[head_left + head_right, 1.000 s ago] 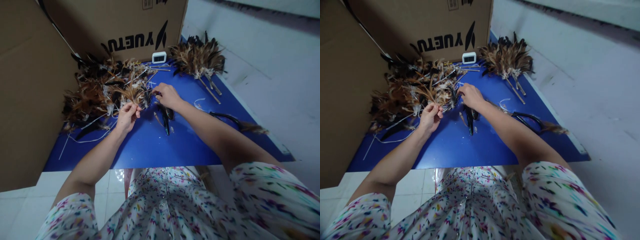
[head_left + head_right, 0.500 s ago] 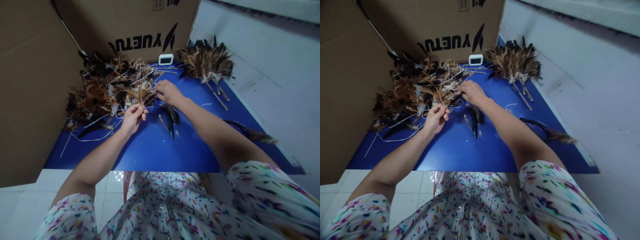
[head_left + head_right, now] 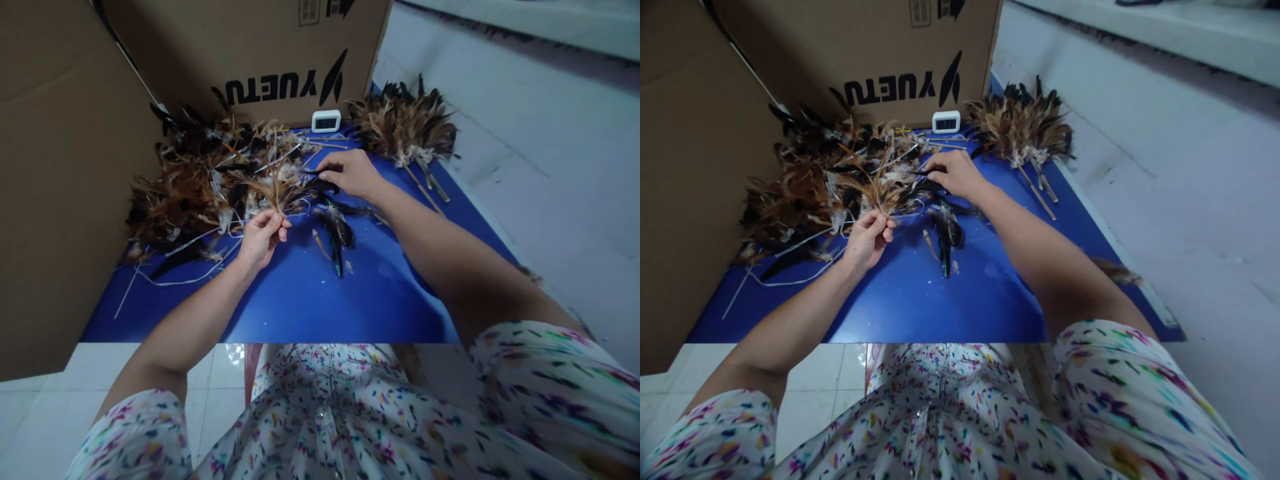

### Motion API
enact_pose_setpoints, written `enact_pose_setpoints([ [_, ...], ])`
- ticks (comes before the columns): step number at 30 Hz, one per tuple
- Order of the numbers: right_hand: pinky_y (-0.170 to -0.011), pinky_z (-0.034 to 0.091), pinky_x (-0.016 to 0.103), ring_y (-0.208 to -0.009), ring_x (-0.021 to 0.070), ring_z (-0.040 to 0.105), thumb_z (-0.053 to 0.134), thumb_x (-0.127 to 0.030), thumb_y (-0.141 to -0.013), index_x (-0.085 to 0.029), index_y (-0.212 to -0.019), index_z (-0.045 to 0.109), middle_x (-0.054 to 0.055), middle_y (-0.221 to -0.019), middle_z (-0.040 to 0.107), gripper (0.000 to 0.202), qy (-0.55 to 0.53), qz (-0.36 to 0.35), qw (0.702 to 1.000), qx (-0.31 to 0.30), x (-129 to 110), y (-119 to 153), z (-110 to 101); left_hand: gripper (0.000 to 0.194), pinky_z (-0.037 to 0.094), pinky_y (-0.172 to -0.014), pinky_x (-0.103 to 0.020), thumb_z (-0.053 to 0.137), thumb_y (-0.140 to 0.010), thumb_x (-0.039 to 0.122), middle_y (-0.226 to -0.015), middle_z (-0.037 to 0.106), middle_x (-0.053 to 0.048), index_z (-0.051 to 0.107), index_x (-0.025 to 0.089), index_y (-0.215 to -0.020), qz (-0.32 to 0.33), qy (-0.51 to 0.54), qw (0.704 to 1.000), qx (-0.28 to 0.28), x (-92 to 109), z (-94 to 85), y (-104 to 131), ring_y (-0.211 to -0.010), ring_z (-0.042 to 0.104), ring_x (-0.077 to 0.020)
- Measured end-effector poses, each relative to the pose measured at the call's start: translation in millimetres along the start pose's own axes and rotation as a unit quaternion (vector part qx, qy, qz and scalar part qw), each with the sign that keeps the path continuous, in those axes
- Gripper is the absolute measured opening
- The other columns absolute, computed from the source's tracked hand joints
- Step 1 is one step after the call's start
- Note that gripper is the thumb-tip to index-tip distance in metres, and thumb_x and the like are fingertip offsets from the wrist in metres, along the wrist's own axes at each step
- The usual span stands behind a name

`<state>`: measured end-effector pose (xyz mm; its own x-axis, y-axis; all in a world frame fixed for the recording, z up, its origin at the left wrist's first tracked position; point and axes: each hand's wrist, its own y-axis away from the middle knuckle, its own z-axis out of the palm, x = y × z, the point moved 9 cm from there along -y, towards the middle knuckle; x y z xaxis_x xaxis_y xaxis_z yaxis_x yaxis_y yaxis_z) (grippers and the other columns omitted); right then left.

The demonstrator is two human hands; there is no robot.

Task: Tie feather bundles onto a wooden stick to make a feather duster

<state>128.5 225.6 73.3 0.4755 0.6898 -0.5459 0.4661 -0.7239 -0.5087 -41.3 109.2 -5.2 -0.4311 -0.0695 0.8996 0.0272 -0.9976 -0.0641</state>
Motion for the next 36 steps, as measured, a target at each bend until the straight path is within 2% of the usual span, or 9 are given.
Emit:
enact_pose_setpoints([
  [9,-0.068,0.052,0.035,-0.069,0.0173,0.061,0.076,-0.017,-0.063,-0.018,-0.091,0.076,0.002,-0.079,0.071,0.028,-0.098,0.066,0.987,0.108,31.8,11.6,-31.0,0.026,0.044,-0.044,-0.014,0.078,-0.077,0.031,-0.062,0.065,0.003,0.058,0.015,-0.070,-0.012,-0.023,1.000,0.008,-1.7,0.4,1.3,-0.044,0.052,-0.0021],
  [12,-0.067,0.051,0.035,-0.067,0.0168,0.061,0.074,-0.016,-0.064,-0.017,-0.084,0.077,0.002,-0.076,0.071,0.021,-0.112,0.077,0.983,0.124,24.2,23.2,-45.1,0.026,0.044,-0.045,-0.014,0.077,-0.078,0.031,-0.062,0.065,0.003,0.058,0.015,-0.070,-0.012,-0.019,1.000,0.010,-1.5,-0.1,1.5,-0.044,0.052,-0.0022],
  [15,-0.061,0.050,0.031,-0.060,0.0137,0.059,0.075,-0.020,-0.066,-0.018,-0.083,0.077,0.001,-0.071,0.071,0.017,-0.129,0.079,0.986,0.076,5.5,40.9,-51.8,0.026,0.044,-0.045,-0.014,0.078,-0.077,0.031,-0.062,0.065,0.003,0.058,0.015,-0.070,-0.012,-0.015,1.000,0.011,-1.5,0.5,1.6,-0.044,0.052,-0.0022],
  [18,-0.058,0.048,0.028,-0.057,0.0127,0.059,0.078,-0.032,-0.067,-0.021,-0.078,0.077,-0.001,-0.065,0.070,0.016,-0.129,0.064,0.988,-0.051,-13.0,56.9,-38.6,0.026,0.044,-0.044,-0.014,0.078,-0.076,0.031,-0.062,0.065,0.004,0.058,0.015,-0.070,-0.016,-0.009,1.000,0.009,-2.0,2.3,1.9,-0.044,0.052,-0.0022],
  [20,-0.059,0.048,0.027,-0.058,0.0130,0.061,0.077,-0.039,-0.070,-0.022,-0.076,0.076,-0.001,-0.065,0.070,0.018,-0.095,0.057,0.989,-0.101,-15.7,61.8,-27.4,0.026,0.044,-0.044,-0.014,0.079,-0.075,0.030,-0.062,0.065,0.004,0.059,0.015,-0.070,-0.019,-0.007,1.000,0.013,-2.0,2.3,2.2,-0.044,0.052,-0.0023],
  [26,-0.073,0.047,0.032,-0.073,0.0174,0.063,0.068,-0.017,-0.079,-0.019,-0.080,0.076,0.004,-0.080,0.073,0.008,0.111,0.050,0.989,-0.086,-1.8,37.2,15.0,0.026,0.043,-0.044,-0.014,0.081,-0.073,0.029,-0.061,0.066,0.003,0.060,0.015,-0.069,-0.013,0.014,1.000,0.009,-1.0,2.0,1.5,-0.044,0.052,-0.0028],
  [31,-0.086,0.045,0.038,-0.101,0.0278,0.062,0.057,-0.022,-0.090,-0.015,-0.102,0.074,0.015,-0.110,0.070,0.022,0.304,0.067,0.935,-0.167,-3.0,19.3,56.3,0.028,0.043,-0.044,-0.014,0.083,-0.070,0.033,-0.061,0.067,0.003,0.061,0.015,-0.071,-0.015,0.006,1.000,0.007,-3.3,0.6,1.1,-0.043,0.053,-0.0029],
  [34,-0.087,0.043,0.040,-0.107,0.0306,0.061,0.049,-0.020,-0.093,-0.013,-0.105,0.073,0.017,-0.115,0.069,0.028,0.346,0.085,0.912,-0.202,-3.6,15.1,61.8,0.026,0.042,-0.043,-0.014,0.081,-0.073,0.031,-0.062,0.066,0.003,0.061,0.014,-0.072,-0.021,-0.001,1.000,0.015,-5.2,-0.9,1.4,-0.043,0.052,-0.0025],
  [36,-0.087,0.044,0.038,-0.106,0.0289,0.062,0.051,-0.019,-0.092,-0.013,-0.102,0.073,0.015,-0.114,0.070,0.026,0.317,0.102,0.924,-0.191,-2.0,12.0,56.3,0.025,0.043,-0.044,-0.014,0.081,-0.073,0.030,-0.062,0.067,0.003,0.062,0.014,-0.073,-0.019,0.006,1.000,0.011,-5.4,-0.3,1.3,-0.043,0.053,-0.0027],
])
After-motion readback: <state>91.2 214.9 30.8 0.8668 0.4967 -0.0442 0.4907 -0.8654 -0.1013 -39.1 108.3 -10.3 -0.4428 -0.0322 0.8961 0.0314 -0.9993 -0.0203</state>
